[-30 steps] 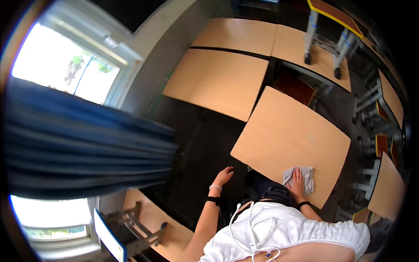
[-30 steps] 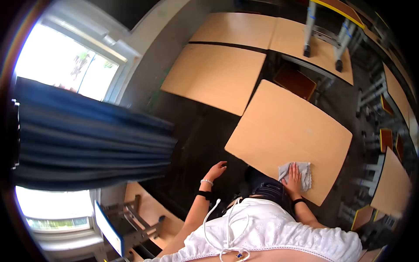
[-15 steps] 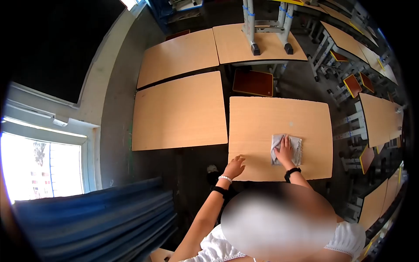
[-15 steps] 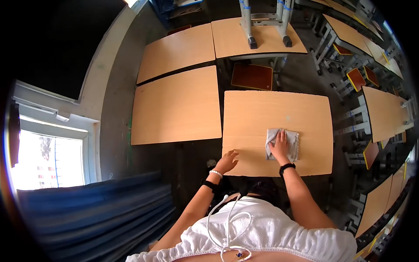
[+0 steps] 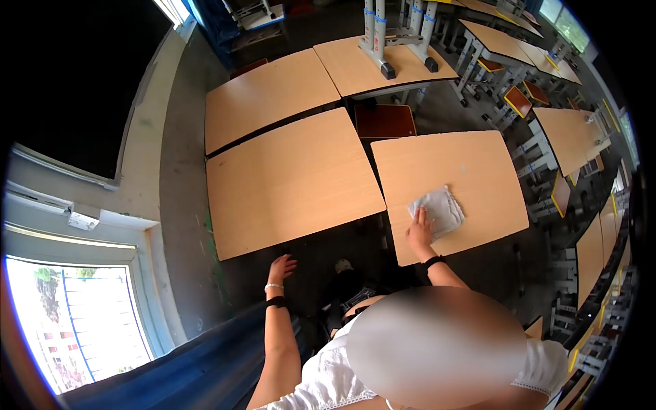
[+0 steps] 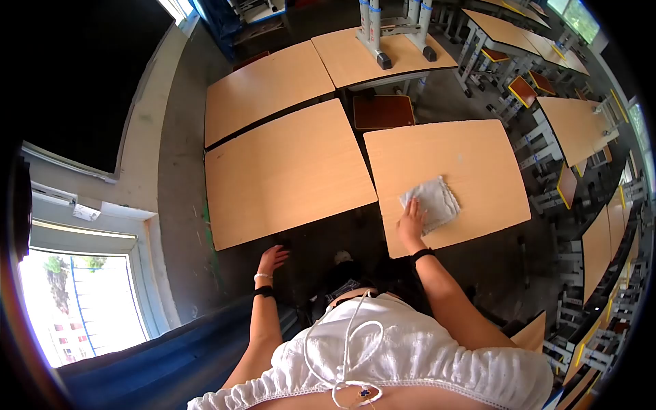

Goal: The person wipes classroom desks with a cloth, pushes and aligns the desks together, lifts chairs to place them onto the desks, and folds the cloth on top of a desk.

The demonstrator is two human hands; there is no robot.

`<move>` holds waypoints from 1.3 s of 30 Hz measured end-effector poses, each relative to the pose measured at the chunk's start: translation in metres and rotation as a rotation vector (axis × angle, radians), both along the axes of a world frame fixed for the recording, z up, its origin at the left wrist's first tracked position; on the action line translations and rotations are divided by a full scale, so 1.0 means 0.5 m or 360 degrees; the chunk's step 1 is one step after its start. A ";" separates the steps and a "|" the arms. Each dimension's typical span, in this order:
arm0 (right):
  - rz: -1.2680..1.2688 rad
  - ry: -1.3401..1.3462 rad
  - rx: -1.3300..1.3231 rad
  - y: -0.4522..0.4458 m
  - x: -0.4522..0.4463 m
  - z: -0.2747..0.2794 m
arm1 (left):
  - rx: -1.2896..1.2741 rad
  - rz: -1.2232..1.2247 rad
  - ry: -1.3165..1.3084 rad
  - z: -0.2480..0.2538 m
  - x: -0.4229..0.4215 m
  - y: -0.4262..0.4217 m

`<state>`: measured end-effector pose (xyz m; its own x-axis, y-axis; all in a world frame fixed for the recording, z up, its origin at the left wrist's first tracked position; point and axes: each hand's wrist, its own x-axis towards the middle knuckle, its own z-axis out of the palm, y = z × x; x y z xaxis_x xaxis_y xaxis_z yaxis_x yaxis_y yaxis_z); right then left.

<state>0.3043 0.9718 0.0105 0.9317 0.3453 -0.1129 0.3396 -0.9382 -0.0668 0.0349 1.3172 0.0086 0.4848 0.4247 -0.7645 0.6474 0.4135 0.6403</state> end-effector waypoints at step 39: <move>-0.1565 0.2312 0.2713 0.217 -0.003 -0.182 | -0.0751 0.1384 -0.0761 -0.164 -0.023 0.231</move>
